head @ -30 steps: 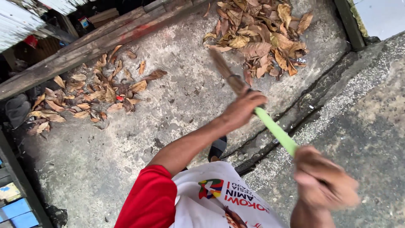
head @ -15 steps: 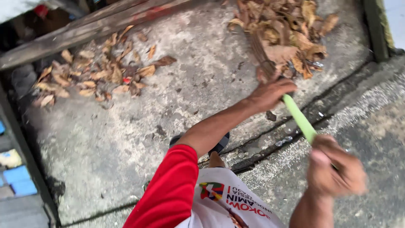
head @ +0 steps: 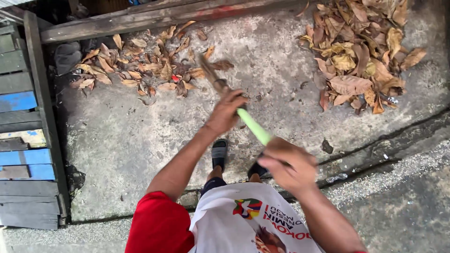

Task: Sweeping dry leaves into piles on a concrete outdoor surface using a broom.

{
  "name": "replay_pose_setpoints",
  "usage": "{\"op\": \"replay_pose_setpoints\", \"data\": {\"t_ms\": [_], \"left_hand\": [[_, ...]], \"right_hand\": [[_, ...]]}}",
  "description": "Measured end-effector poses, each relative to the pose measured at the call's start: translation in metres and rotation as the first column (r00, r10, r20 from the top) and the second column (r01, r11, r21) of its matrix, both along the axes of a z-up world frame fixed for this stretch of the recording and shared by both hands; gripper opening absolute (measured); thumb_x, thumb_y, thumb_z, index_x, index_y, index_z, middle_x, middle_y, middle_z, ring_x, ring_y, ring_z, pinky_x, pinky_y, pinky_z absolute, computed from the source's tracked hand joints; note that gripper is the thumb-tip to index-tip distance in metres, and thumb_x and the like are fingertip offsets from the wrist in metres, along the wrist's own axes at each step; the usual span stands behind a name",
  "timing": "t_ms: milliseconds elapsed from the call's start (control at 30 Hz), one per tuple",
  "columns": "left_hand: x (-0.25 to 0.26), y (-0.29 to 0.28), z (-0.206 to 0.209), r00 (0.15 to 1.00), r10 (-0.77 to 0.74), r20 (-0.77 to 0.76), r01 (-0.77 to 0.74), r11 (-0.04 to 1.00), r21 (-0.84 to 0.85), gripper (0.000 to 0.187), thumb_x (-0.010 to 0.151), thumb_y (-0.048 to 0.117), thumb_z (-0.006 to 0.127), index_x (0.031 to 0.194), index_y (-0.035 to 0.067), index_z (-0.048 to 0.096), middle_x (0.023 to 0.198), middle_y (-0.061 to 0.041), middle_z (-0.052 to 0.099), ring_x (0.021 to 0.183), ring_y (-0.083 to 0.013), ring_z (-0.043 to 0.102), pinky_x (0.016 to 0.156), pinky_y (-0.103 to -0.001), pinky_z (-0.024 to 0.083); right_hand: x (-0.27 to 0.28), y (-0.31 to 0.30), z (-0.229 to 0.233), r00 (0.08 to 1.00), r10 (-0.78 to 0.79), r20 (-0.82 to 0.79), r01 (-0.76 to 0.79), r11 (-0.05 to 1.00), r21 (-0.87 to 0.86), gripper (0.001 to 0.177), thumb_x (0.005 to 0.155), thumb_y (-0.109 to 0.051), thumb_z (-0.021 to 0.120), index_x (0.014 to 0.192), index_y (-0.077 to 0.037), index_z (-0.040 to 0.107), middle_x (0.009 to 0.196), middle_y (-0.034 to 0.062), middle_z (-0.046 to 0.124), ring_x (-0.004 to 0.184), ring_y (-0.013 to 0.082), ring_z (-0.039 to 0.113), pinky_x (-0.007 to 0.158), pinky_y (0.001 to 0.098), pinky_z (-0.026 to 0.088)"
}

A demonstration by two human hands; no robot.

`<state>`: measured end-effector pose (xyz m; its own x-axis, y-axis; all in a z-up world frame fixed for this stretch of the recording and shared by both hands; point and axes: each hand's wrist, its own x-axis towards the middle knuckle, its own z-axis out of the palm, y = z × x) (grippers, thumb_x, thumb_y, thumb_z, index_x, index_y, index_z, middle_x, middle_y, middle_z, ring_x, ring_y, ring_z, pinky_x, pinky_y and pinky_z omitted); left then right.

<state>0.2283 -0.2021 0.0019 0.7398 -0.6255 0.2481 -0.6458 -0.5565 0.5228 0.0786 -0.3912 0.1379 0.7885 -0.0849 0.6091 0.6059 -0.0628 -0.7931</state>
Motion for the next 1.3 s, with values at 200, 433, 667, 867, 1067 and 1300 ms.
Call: {"op": "replay_pose_setpoints", "data": {"t_ms": [200, 433, 667, 867, 1067, 1300], "left_hand": [[0.028, 0.079, -0.104, 0.986, 0.000, -0.166, -0.011, 0.998, -0.066, 0.025, 0.085, -0.001, 0.077, 0.097, 0.014, 0.062, 0.114, 0.000, 0.066, 0.130, -0.0259, 0.047, 0.118, -0.044, 0.040], [-0.004, -0.032, -0.115, 0.954, -0.249, -0.168, 0.181, 0.923, -0.339, 0.024, 0.087, 0.000, 0.072, 0.099, 0.018, 0.063, 0.102, 0.002, 0.068, 0.100, -0.0189, 0.053, 0.094, -0.036, 0.043], [-0.011, 0.020, 0.005, 0.939, -0.298, -0.169, 0.248, 0.932, -0.263, 0.049, 0.075, -0.013, 0.067, 0.114, 0.017, 0.063, 0.113, 0.003, 0.065, 0.114, -0.0179, 0.061, 0.126, -0.049, 0.022], [0.014, 0.158, -0.038, 0.968, -0.212, -0.136, 0.171, 0.950, -0.261, 0.053, 0.073, -0.004, 0.080, 0.120, 0.014, 0.063, 0.119, -0.005, 0.064, 0.121, -0.0273, 0.057, 0.116, -0.045, 0.040], [0.016, 0.188, -0.140, 0.951, -0.120, -0.286, 0.027, 0.950, -0.310, 0.062, 0.066, -0.009, 0.080, 0.121, 0.014, 0.062, 0.121, -0.013, 0.063, 0.123, -0.0398, 0.059, 0.118, -0.059, 0.033], [-0.012, 0.057, -0.174, 0.910, -0.347, -0.225, 0.218, 0.865, -0.453, 0.057, 0.068, -0.005, 0.081, 0.117, 0.018, 0.064, 0.122, -0.009, 0.065, 0.128, -0.0317, 0.058, 0.120, -0.047, 0.037]], "right_hand": [[0.033, 0.092, -0.092, 0.986, 0.020, -0.163, -0.038, 0.994, -0.105, 0.008, 0.092, -0.007, 0.072, 0.093, -0.008, 0.064, 0.071, 0.0026, 0.068, 0.052, 0.0084, 0.053, 0.042, 0.0223, 0.040], [-0.023, 0.051, -0.045, 0.948, -0.298, -0.113, 0.244, 0.907, -0.344, 0.010, 0.094, -0.004, 0.070, 0.100, -0.009, 0.064, 0.080, 0.0055, 0.072, 0.051, 0.0060, 0.048, 0.043, 0.0219, 0.038], [-0.045, 0.103, 0.038, 0.980, -0.200, 0.023, 0.201, 0.971, -0.130, 0.012, 0.089, -0.004, 0.064, 0.084, -0.006, 0.053, 0.060, 0.0051, 0.061, 0.050, 0.0085, 0.057, 0.063, 0.0344, 0.062], [0.012, 0.201, 0.057, 1.000, -0.012, 0.015, 0.014, 0.990, -0.141, 0.012, 0.089, -0.008, 0.072, 0.084, 0.000, 0.063, 0.057, 0.0038, 0.057, 0.047, 0.0123, 0.049, 0.053, 0.0333, 0.052], [0.046, 0.233, 0.007, 0.995, -0.036, 0.091, 0.047, 0.993, -0.113, 0.013, 0.087, 0.008, 0.075, 0.078, 0.009, 0.065, 0.051, 0.0064, 0.041, 0.040, 0.0215, 0.037, 0.042, 0.0360, 0.041], [-0.012, 0.178, -0.001, 0.982, -0.177, 0.059, 0.186, 0.956, -0.226, 0.012, 0.090, 0.003, 0.074, 0.084, 0.011, 0.067, 0.057, 0.0130, 0.057, 0.041, 0.0210, 0.048, 0.049, 0.0395, 0.048]]}}
